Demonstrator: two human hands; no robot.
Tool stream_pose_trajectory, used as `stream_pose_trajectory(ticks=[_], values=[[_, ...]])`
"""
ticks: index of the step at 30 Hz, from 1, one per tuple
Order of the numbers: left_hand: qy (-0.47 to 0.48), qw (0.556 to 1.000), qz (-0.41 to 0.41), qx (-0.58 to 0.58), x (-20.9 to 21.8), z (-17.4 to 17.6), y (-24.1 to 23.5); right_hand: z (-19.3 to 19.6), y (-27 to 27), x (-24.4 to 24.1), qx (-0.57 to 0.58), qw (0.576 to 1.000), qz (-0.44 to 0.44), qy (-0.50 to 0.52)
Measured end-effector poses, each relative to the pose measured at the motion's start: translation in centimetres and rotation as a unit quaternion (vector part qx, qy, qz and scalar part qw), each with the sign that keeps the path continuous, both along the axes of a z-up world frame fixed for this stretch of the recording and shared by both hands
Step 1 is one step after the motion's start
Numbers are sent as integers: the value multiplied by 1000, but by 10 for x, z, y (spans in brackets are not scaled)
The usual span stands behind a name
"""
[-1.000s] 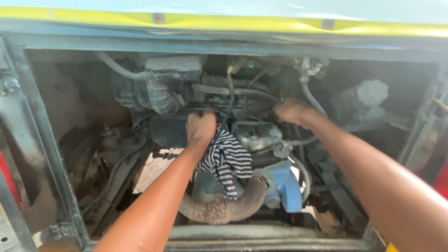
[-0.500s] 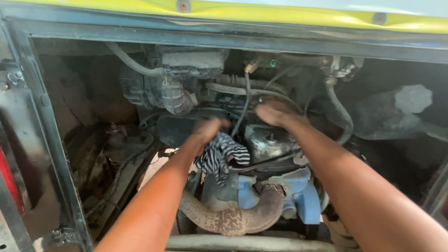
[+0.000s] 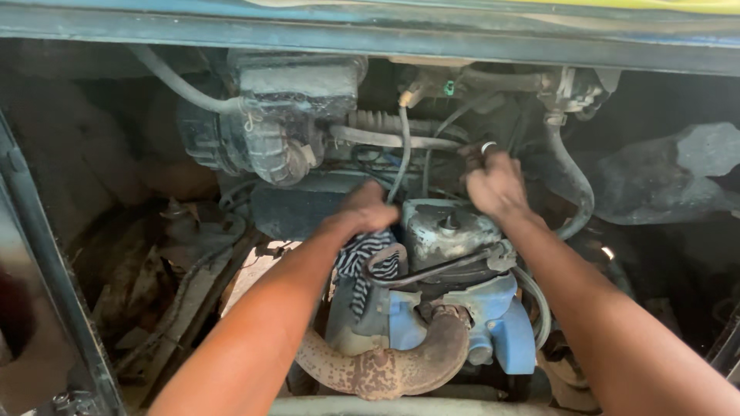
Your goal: The person works inside the open engine compartment of a yellow auto-rickshaw, using a wrench to tighten or loosen bolts on the engine block. They use a striped cloth to wipe parts and handle hoses and wires while adjusting components.
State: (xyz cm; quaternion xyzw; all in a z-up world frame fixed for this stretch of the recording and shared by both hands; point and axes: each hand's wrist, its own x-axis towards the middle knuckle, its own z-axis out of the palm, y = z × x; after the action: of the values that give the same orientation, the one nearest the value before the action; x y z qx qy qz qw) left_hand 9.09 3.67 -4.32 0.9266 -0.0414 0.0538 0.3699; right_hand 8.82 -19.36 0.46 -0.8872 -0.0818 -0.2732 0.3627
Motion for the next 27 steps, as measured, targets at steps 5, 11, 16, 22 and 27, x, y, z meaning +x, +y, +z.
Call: stream_pose_trajectory(ticks=[5, 11, 16, 22, 27], values=[[-6, 996, -23, -81, 7, 0, 6, -11, -12, 18, -122, 986, -31, -108], [-40, 972, -70, -221, 43, -36, -2, -17, -11, 17, -35, 996, -14, -86], [-9, 958, -131, -255, 87, -52, -6, -9, -7, 13, 26, 998, -3, -62], [24, 918, -149, -368, 82, -56, -5, -7, -2, 10, 42, 998, -10, -44], [-71, 928, -52, -361, 53, -46, -6, -12, -9, 19, 81, 995, -27, -56]])
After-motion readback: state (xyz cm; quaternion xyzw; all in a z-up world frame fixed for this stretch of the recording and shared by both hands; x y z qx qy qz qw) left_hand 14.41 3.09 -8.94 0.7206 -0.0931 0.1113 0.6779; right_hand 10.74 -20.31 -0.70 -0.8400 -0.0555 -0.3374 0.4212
